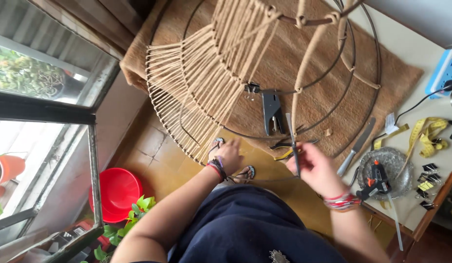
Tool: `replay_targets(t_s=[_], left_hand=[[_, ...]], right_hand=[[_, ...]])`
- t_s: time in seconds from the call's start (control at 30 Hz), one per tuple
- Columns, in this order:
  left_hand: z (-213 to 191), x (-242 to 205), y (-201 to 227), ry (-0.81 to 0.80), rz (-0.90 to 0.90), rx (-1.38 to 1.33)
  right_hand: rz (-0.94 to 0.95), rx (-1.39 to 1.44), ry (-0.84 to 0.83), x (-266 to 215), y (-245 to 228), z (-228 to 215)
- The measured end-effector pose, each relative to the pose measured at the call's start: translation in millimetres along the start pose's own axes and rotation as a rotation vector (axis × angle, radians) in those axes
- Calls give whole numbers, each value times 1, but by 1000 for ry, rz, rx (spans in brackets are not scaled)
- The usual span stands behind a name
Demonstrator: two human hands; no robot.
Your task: Assembling a wicker furniture piece by cutting and attaching strips using hand tools.
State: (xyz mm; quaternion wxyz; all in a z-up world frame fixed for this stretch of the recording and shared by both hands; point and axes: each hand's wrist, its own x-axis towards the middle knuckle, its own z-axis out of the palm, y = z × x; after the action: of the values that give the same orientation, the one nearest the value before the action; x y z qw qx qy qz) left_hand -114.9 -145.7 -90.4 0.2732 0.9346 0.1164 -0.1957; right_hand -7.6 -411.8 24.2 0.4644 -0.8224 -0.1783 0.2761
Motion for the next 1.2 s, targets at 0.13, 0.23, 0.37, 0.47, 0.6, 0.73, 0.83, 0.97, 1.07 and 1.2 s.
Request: replay_targets(t_s=[0.13,0.23,0.37,0.47,0.6,0.73,0.83,0.97,1.07,1.2], left_hand=[[-141,-27,66,255,221,-35],[-255,-49,100,780,738,-259],[-307,-26,102,975,627,-194],[-320,-3,98,811,607,-293],[-326,8,94,615,644,-383],[-335,10,87,560,623,-342],[-338,12,82,521,671,-350],[-341,14,80,517,691,-333],[-343,15,78,505,715,-336],[-341,18,77,533,758,-309]], right_hand=[[41,-103,-9,16,-95,-47],[-212,-533,28,29,-144,-70],[-282,-794,160,45,-192,-74],[-260,-912,243,50,-212,-71],[-176,-1012,255,53,-240,-63],[-26,-1131,295,58,-262,-52],[43,-1164,251,71,-286,-42],[20,-1193,254,88,-309,-32],[137,-1197,193,98,-324,-27],[261,-1223,181,110,-329,-22]])
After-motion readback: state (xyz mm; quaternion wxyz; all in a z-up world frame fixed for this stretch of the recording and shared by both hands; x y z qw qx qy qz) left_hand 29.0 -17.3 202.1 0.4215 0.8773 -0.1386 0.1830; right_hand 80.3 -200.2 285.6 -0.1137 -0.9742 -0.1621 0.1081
